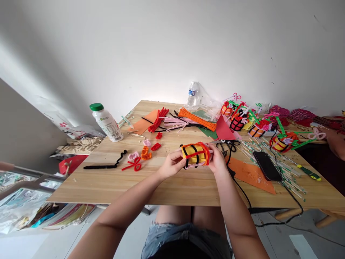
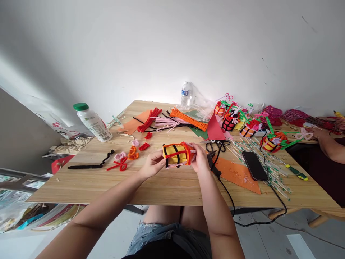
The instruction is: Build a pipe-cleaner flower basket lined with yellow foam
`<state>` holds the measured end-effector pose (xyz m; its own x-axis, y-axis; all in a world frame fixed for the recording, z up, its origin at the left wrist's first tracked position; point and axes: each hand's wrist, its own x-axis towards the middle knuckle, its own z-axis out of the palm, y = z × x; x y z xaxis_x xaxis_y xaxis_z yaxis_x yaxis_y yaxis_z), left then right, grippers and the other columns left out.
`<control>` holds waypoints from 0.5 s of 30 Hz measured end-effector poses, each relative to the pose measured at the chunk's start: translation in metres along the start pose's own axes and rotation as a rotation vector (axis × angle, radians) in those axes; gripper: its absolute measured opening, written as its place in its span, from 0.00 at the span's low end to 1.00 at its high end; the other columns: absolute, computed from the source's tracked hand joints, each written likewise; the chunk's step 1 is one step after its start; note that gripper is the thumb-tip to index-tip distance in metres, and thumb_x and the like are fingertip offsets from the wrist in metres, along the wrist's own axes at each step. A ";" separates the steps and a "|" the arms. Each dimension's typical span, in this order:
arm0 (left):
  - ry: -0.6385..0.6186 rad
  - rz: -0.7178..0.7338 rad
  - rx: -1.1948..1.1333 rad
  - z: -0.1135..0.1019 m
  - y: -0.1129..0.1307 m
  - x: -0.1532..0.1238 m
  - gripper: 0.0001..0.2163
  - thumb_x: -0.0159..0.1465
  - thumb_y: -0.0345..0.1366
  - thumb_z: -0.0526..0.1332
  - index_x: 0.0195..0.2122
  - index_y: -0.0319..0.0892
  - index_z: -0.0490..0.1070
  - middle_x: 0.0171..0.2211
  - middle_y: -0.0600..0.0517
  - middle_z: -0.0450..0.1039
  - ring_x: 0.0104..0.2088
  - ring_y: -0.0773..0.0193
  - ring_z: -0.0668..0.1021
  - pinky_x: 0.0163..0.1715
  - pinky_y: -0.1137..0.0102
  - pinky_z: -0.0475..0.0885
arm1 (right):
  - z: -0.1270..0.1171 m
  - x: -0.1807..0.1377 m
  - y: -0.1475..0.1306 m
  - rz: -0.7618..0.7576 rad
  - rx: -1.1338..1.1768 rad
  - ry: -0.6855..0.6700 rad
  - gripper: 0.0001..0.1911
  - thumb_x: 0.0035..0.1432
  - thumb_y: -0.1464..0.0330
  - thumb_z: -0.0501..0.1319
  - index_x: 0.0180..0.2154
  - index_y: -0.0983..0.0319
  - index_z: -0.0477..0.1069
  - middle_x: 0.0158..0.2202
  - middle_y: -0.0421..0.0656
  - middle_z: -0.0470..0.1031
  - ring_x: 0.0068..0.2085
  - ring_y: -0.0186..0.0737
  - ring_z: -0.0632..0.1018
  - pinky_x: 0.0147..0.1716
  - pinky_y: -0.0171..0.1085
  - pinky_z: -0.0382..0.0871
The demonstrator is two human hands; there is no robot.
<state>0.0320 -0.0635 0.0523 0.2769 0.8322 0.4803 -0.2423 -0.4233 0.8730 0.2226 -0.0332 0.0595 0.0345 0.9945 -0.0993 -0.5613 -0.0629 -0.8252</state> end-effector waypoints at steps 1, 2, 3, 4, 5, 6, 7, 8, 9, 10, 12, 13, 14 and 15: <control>0.008 -0.002 -0.013 0.002 0.000 0.000 0.16 0.57 0.49 0.65 0.25 0.39 0.75 0.27 0.49 0.70 0.29 0.65 0.71 0.30 0.71 0.67 | 0.000 0.000 0.000 -0.006 0.001 0.000 0.08 0.44 0.64 0.68 0.25 0.61 0.75 0.25 0.37 0.77 0.29 0.38 0.77 0.29 0.35 0.70; 0.014 -0.007 -0.024 0.003 -0.001 -0.001 0.16 0.57 0.49 0.65 0.26 0.39 0.76 0.28 0.49 0.71 0.30 0.64 0.71 0.30 0.71 0.67 | 0.000 0.000 0.001 -0.013 -0.001 0.006 0.08 0.44 0.64 0.68 0.26 0.61 0.75 0.26 0.38 0.77 0.29 0.38 0.77 0.29 0.35 0.70; 0.017 -0.015 -0.036 0.004 -0.001 -0.001 0.15 0.57 0.49 0.66 0.28 0.39 0.76 0.30 0.48 0.71 0.31 0.64 0.72 0.31 0.71 0.68 | 0.000 0.000 0.001 -0.018 -0.003 0.019 0.08 0.45 0.64 0.68 0.26 0.61 0.74 0.26 0.38 0.77 0.29 0.38 0.77 0.29 0.35 0.70; 0.014 -0.028 -0.051 0.005 -0.002 -0.002 0.15 0.57 0.49 0.66 0.29 0.39 0.76 0.31 0.48 0.71 0.32 0.63 0.72 0.31 0.71 0.69 | 0.000 0.000 0.001 -0.020 -0.004 0.035 0.08 0.45 0.64 0.68 0.26 0.61 0.74 0.26 0.38 0.77 0.28 0.37 0.77 0.28 0.35 0.69; 0.002 -0.051 -0.070 0.005 -0.004 -0.002 0.16 0.56 0.49 0.66 0.30 0.39 0.77 0.32 0.47 0.71 0.31 0.64 0.72 0.30 0.71 0.69 | 0.000 0.000 0.002 -0.017 -0.001 0.049 0.08 0.45 0.64 0.68 0.26 0.61 0.74 0.26 0.38 0.77 0.28 0.37 0.77 0.28 0.35 0.69; -0.017 -0.079 -0.090 0.005 -0.005 -0.003 0.16 0.56 0.49 0.66 0.31 0.38 0.77 0.33 0.47 0.71 0.30 0.65 0.72 0.28 0.72 0.69 | 0.000 0.001 0.002 -0.012 0.006 0.060 0.07 0.45 0.64 0.68 0.26 0.61 0.74 0.25 0.38 0.77 0.27 0.36 0.76 0.27 0.35 0.68; -0.038 -0.106 -0.106 0.005 -0.006 -0.003 0.16 0.56 0.49 0.66 0.32 0.38 0.77 0.33 0.47 0.71 0.29 0.66 0.71 0.26 0.73 0.68 | -0.001 0.001 0.003 -0.006 0.016 0.063 0.07 0.45 0.65 0.68 0.26 0.61 0.74 0.24 0.37 0.77 0.27 0.36 0.76 0.27 0.34 0.68; -0.051 -0.128 -0.113 0.004 -0.008 -0.003 0.17 0.56 0.50 0.66 0.32 0.38 0.77 0.33 0.48 0.71 0.28 0.66 0.71 0.25 0.74 0.68 | -0.001 0.001 0.003 -0.002 0.027 0.064 0.07 0.45 0.65 0.68 0.26 0.61 0.74 0.24 0.37 0.76 0.26 0.35 0.76 0.27 0.34 0.68; -0.048 -0.140 -0.109 0.004 -0.009 -0.003 0.17 0.56 0.50 0.66 0.32 0.38 0.77 0.33 0.48 0.70 0.28 0.67 0.71 0.24 0.74 0.68 | -0.001 0.002 0.004 0.001 0.038 0.061 0.07 0.45 0.66 0.68 0.25 0.61 0.73 0.23 0.36 0.76 0.26 0.35 0.75 0.27 0.34 0.68; -0.027 -0.139 -0.092 0.003 -0.010 -0.003 0.17 0.56 0.50 0.65 0.32 0.38 0.77 0.32 0.49 0.70 0.28 0.67 0.70 0.24 0.74 0.67 | -0.002 0.002 0.004 0.003 0.048 0.060 0.07 0.45 0.66 0.68 0.25 0.61 0.73 0.23 0.36 0.76 0.26 0.34 0.75 0.28 0.33 0.69; 0.043 -0.108 -0.041 0.002 -0.012 -0.003 0.18 0.57 0.51 0.65 0.30 0.39 0.77 0.30 0.49 0.69 0.28 0.66 0.70 0.26 0.73 0.68 | -0.002 0.002 0.004 0.004 0.068 0.055 0.06 0.45 0.67 0.68 0.24 0.61 0.72 0.23 0.36 0.76 0.26 0.34 0.75 0.28 0.33 0.69; 0.075 -0.089 -0.016 0.002 -0.012 -0.003 0.18 0.57 0.52 0.64 0.28 0.39 0.77 0.29 0.50 0.68 0.28 0.66 0.69 0.27 0.73 0.68 | -0.002 0.002 0.004 0.008 0.075 0.048 0.06 0.45 0.67 0.68 0.23 0.60 0.72 0.23 0.35 0.76 0.26 0.34 0.75 0.28 0.33 0.69; 0.097 -0.069 0.006 0.002 -0.012 -0.003 0.19 0.58 0.52 0.63 0.27 0.39 0.77 0.29 0.50 0.68 0.29 0.66 0.69 0.28 0.72 0.67 | -0.002 0.002 0.004 0.013 0.081 0.038 0.07 0.46 0.67 0.68 0.22 0.60 0.71 0.22 0.35 0.75 0.26 0.34 0.75 0.28 0.33 0.69; 0.106 -0.052 0.026 0.002 -0.012 -0.002 0.19 0.58 0.53 0.63 0.26 0.39 0.76 0.28 0.50 0.67 0.29 0.66 0.69 0.29 0.72 0.67 | -0.002 0.002 0.004 0.019 0.084 0.029 0.07 0.46 0.68 0.68 0.22 0.60 0.71 0.22 0.35 0.75 0.26 0.34 0.75 0.28 0.33 0.69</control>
<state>0.0364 -0.0615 0.0411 0.1882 0.8859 0.4240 -0.2054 -0.3867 0.8991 0.2219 -0.0318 0.0546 0.0464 0.9902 -0.1321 -0.6297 -0.0737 -0.7733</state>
